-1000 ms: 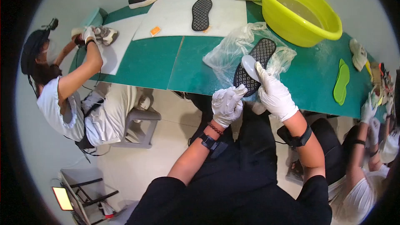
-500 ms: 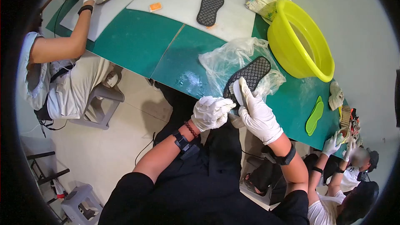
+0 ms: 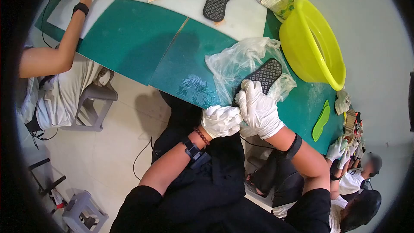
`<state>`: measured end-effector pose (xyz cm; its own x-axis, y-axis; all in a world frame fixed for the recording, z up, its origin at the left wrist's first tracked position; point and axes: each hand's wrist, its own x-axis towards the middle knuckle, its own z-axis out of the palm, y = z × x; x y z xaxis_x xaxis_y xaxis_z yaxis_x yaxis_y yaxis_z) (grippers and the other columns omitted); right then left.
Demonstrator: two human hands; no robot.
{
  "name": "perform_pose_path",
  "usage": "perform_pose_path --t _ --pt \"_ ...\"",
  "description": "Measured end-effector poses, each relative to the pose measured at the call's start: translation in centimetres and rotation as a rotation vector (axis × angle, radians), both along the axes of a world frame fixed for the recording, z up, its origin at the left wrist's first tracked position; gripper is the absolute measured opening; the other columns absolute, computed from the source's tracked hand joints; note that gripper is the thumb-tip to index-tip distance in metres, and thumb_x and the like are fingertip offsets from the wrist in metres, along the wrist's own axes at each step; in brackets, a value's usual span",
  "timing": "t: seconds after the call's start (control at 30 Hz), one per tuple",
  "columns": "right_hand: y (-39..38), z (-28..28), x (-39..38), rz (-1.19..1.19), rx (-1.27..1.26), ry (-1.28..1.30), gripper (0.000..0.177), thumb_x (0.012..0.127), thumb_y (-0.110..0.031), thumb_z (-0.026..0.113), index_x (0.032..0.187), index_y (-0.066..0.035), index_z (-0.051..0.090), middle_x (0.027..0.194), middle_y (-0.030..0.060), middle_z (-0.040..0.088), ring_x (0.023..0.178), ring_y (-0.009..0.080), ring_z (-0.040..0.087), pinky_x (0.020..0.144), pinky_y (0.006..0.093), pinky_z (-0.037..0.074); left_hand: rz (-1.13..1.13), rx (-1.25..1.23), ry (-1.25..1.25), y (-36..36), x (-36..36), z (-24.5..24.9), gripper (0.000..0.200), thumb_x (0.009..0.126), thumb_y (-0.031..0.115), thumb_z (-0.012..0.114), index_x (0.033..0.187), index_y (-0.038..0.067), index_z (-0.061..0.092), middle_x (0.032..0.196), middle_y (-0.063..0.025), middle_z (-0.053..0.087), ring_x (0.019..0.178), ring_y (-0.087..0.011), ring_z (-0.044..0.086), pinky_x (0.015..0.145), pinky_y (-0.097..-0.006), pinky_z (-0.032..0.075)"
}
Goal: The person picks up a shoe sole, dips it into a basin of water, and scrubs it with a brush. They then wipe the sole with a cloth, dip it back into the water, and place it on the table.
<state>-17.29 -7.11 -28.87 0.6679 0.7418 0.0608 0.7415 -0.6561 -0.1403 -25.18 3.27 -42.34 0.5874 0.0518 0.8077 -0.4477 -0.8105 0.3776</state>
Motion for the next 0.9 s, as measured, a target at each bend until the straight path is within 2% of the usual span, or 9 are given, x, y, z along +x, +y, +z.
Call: perform_pose_path --t 0.17,0.23,0.3,0.4,0.5,0.57,0.63,0.7,0.9 --pt "-1.0 -0.3 3.4 0.096 -0.083 -0.072 0.026 0.097 -0.018 0.051 0.120 -0.006 0.050 0.102 0.0195 0.058 0.071 0.0400 0.063 0.057 0.0463 0.051 0.049 -0.068 -0.008 -0.7 0.3 -0.3 0.020 0.076 0.029 0.059 0.092 0.031 0.072 0.095 0.0101 0.069 0.069 -0.0106 0.066 0.061 -0.0318 0.046" --pt "-2.7 -1.6 8.3 -0.017 -0.334 -0.294 0.026 0.099 -0.023 0.048 0.118 -0.006 0.050 0.100 0.0210 0.061 0.074 0.0409 0.064 0.060 0.0493 0.051 0.050 -0.089 -0.017 -0.9 0.2 -0.5 0.021 0.077 0.029 0.059 0.093 0.032 0.072 0.096 0.0111 0.069 0.068 -0.0098 0.066 0.060 -0.0311 0.046" --pt "-2.4 -1.1 12.2 -0.285 -0.217 -0.276 0.026 0.100 -0.028 0.046 0.114 -0.006 0.051 0.098 0.0231 0.064 0.080 0.0420 0.064 0.065 0.0512 0.051 0.058 -0.067 -0.009 -0.7 0.0 -0.3 0.022 0.079 0.031 0.057 0.094 0.033 0.072 0.099 0.0120 0.069 0.071 -0.0084 0.065 0.062 -0.0301 0.045" --pt "-2.1 -0.4 11.7 -0.201 -0.235 -0.324 0.026 0.102 -0.030 0.042 0.110 -0.006 0.049 0.095 0.0251 0.063 0.081 0.0434 0.066 0.074 0.0544 0.052 0.070 -0.059 -0.004 -0.9 -0.2 -0.8 0.023 0.081 0.033 0.055 0.097 0.035 0.072 0.102 0.0137 0.068 0.074 -0.0069 0.064 0.064 -0.0288 0.044" --pt "-1.5 1.0 7.2 -0.111 0.006 0.057 0.021 0.101 -0.025 0.048 0.107 -0.004 0.050 0.093 0.0268 0.061 0.082 0.0454 0.063 0.073 0.0523 0.050 0.112 -0.007 -0.070 -0.7 -0.2 -0.7 0.024 0.082 0.034 0.055 0.099 0.035 0.072 0.102 0.0128 0.068 0.075 -0.0076 0.065 0.064 -0.0293 0.044" --pt "-1.7 -0.2 4.1 -0.061 0.051 0.232 0.017 0.099 -0.021 0.051 0.103 -0.004 0.051 0.090 0.0260 0.060 0.080 0.0438 0.063 0.070 0.0520 0.049 0.085 -0.032 -0.021 -0.7 -0.4 -0.6 0.024 0.081 0.033 0.057 0.100 0.034 0.071 0.102 0.0110 0.068 0.077 -0.0092 0.065 0.065 -0.0310 0.045" --pt "0.0 0.8 1.0 -0.004 -0.037 0.100 0.016 0.098 -0.020 0.053 0.098 -0.004 0.052 0.089 0.0245 0.059 0.078 0.0419 0.063 0.066 0.0506 0.049 -0.003 -0.069 0.081 -0.5 -0.6 0.0 0.024 0.080 0.032 0.057 0.100 0.033 0.071 0.101 0.0102 0.068 0.078 -0.0099 0.065 0.066 -0.0319 0.046" --pt "-0.2 -0.6 1.7 0.061 0.043 -0.046 0.017 0.097 -0.019 0.053 0.092 -0.003 0.052 0.076 0.0216 0.059 0.067 0.0407 0.062 0.059 0.0500 0.049 0.014 -0.075 0.041 -0.5 -0.5 0.1 0.022 0.078 0.030 0.059 0.096 0.032 0.071 0.099 0.0095 0.068 0.073 -0.0110 0.065 0.062 -0.0328 0.045" --pt "-1.4 -1.4 6.9 -0.051 -0.059 -0.026 0.023 0.096 -0.027 0.054 0.088 -0.006 0.058 0.074 0.0211 0.065 0.071 0.0397 0.066 0.064 0.0477 0.053 0.037 -0.100 0.070 -0.6 -0.5 0.4 0.019 0.079 0.027 0.057 0.092 0.032 0.070 0.095 0.0116 0.069 0.069 -0.0112 0.065 0.061 -0.0334 0.043"
